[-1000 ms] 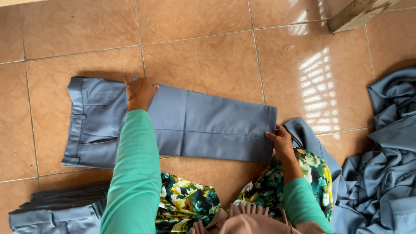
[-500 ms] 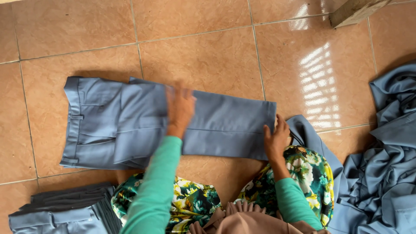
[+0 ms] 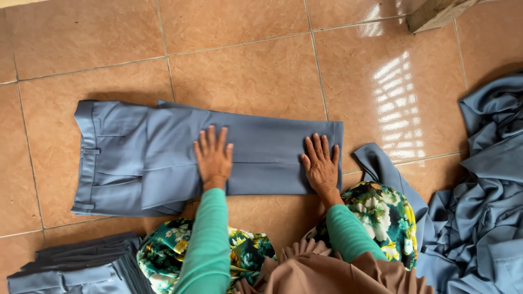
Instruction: The person is folding grey trousers into a rectangular shape and stacking them on the floor.
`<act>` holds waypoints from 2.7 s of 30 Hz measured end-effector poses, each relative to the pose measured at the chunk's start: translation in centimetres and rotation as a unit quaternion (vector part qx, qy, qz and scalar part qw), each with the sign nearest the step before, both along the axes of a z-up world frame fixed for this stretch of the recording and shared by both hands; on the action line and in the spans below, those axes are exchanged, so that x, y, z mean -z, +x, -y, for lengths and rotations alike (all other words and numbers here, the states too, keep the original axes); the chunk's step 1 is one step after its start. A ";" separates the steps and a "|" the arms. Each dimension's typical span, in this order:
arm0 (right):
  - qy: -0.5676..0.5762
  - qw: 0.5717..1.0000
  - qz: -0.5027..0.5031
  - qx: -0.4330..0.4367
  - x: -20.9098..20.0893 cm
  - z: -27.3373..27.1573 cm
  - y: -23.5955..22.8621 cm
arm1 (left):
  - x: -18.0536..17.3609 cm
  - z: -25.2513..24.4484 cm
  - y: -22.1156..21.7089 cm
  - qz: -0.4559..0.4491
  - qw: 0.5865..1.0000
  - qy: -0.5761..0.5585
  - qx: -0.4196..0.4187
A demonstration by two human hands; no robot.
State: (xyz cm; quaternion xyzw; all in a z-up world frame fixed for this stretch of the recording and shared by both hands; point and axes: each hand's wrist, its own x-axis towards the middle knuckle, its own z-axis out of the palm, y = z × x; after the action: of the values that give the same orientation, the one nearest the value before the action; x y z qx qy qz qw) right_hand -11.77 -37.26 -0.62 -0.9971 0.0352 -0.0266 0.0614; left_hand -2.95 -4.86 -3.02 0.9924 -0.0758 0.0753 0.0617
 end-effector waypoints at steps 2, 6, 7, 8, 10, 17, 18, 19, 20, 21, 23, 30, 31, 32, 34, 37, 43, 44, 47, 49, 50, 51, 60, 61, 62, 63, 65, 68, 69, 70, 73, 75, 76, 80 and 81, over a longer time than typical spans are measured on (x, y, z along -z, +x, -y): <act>-0.006 1.000 0.011 -0.008 0.2 0.4 0.3 | 0.1 -2.4 -0.4 -0.006 1.000 0.025 -0.011; 0.002 1.000 -0.005 -0.024 0.9 1.6 1.0 | 0.4 -3.4 -1.7 -0.005 0.998 0.050 -0.041; 0.002 1.000 -0.004 -0.025 0.9 1.7 1.2 | 0.1 -2.4 -1.9 -0.003 0.998 0.050 -0.042; 0.006 1.000 0.003 -0.028 1.0 1.8 1.3 | -0.2 -1.4 -2.2 0.011 0.996 0.054 -0.066; 0.009 0.999 0.011 -0.033 0.7 1.2 1.7 | -0.7 1.7 -2.2 0.025 0.994 0.056 -0.091; 0.037 0.998 0.025 -0.033 1.1 -3.1 3.9 | 0.9 12.3 -1.4 -0.038 0.995 -0.047 0.076; 0.044 0.999 -0.022 -0.025 1.3 -3.2 3.9 | 1.7 12.7 -1.3 -0.063 0.995 -0.034 0.062; 0.044 0.998 -0.023 -0.025 1.0 -2.1 4.0 | 1.1 11.5 -1.2 -0.065 0.995 -0.033 0.062; 0.024 0.999 -0.011 -0.041 0.8 -1.2 4.0 | 0.6 10.1 -1.2 -0.055 0.997 -0.035 0.042; 0.003 0.998 0.001 -0.057 0.5 -0.3 4.0 | 0.0 8.8 -1.3 -0.045 0.998 -0.037 0.022; 0.006 0.998 -0.006 -0.055 0.4 1.2 4.6 | -0.2 6.4 -2.0 -0.036 0.999 -0.015 -0.028; 0.005 0.997 -0.038 -0.063 0.7 1.7 4.9 | -0.7 2.9 -5.0 -0.037 0.990 -0.013 -0.138; 0.005 0.997 -0.037 -0.063 0.6 1.5 4.8 | -0.6 2.7 -5.4 -0.036 0.990 -0.013 -0.138; 0.004 0.997 -0.041 -0.070 0.5 1.1 4.7 | -0.5 2.4 -5.9 -0.036 0.988 -0.010 -0.147; 0.003 0.996 -0.044 -0.078 0.4 0.5 4.5 | -0.3 1.8 -6.7 -0.036 0.987 -0.006 -0.157; 0.006 0.994 -0.048 -0.094 0.5 -0.3 4.5 | -0.1 1.1 -7.7 -0.032 0.984 0.002 -0.173; -0.013 0.994 0.073 -0.082 0.0 -4.6 3.8 | -0.6 1.4 -7.8 0.003 0.983 0.011 -0.181; 0.004 0.990 0.101 -0.094 -0.3 -6.7 3.5 | -0.5 1.3 -7.8 0.007 0.984 0.015 -0.180; 0.044 0.983 0.123 -0.126 0.2 -12.9 2.1 | 0.0 1.3 -7.8 0.014 0.984 0.016 -0.178; 0.070 0.980 0.117 -0.144 0.9 -15.0 1.4 | 0.1 1.1 -7.8 0.018 0.984 0.015 -0.177; 0.058 0.982 0.104 -0.147 1.0 -14.7 1.3 | 0.1 1.1 -7.7 0.019 0.984 0.014 -0.177; 0.046 0.983 0.092 -0.150 1.3 -14.5 1.3 | 0.1 1.1 -7.6 0.020 0.984 0.013 -0.177; -0.041 0.996 0.081 -0.006 0.8 0.9 2.0 | -0.5 1.4 -7.5 0.031 0.983 0.003 -0.181; -0.042 0.996 0.080 -0.007 0.8 -0.3 2.0 | -0.5 1.4 -7.6 0.029 0.983 0.002 -0.182; -0.039 0.995 0.092 0.013 0.9 -1.5 2.3 | -0.5 1.4 -7.6 0.032 0.983 0.000 -0.183; -0.035 0.993 0.104 0.032 0.9 -2.7 2.6 | -0.5 1.4 -7.5 0.034 0.982 -0.001 -0.183; -0.013 0.994 0.102 -0.023 0.3 -7.8 2.6 | -0.3 1.5 -7.5 0.033 0.982 -0.004 -0.187; 0.024 0.990 0.094 -0.106 0.8 -13.3 1.6 | -0.3 1.3 -7.5 0.039 0.982 0.002 -0.187; 0.036 0.986 0.087 -0.138 1.3 -14.7 1.4 | -0.4 1.3 -7.3 0.044 0.981 0.007 -0.187; 0.038 0.986 0.088 -0.138 1.3 -13.5 1.7 | -0.4 1.2 -7.3 0.044 0.981 0.008 -0.187; -0.009 0.987 0.103 -0.126 1.3 -8.5 2.3 | -0.3 1.3 -7.4 0.042 0.982 0.002 -0.185; -0.053 0.991 0.105 -0.069 1.0 -4.0 2.7 | -0.2 1.3 -7.3 0.047 0.981 0.002 -0.187; -0.054 0.990 0.107 -0.071 0.8 -2.6 2.7 | -0.3 1.4 -7.2 0.049 0.981 0.000 -0.188; 0.003 1.000 -0.014 -0.014 -0.3 -0.1 2.7 | -0.4 1.4 -7.4 0.067 0.980 0.001 -0.187; 0.014 1.000 -0.022 -0.005 -0.5 -0.1 2.8 | -0.4 1.4 -7.3 0.072 0.980 0.001 -0.186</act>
State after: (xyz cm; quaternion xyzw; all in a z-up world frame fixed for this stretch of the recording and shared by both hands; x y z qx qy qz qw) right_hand -8.98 -37.11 -0.13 -0.9967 0.0317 -0.0034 0.0750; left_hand -10.28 -6.27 -2.65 0.9811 0.1059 0.1568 0.0398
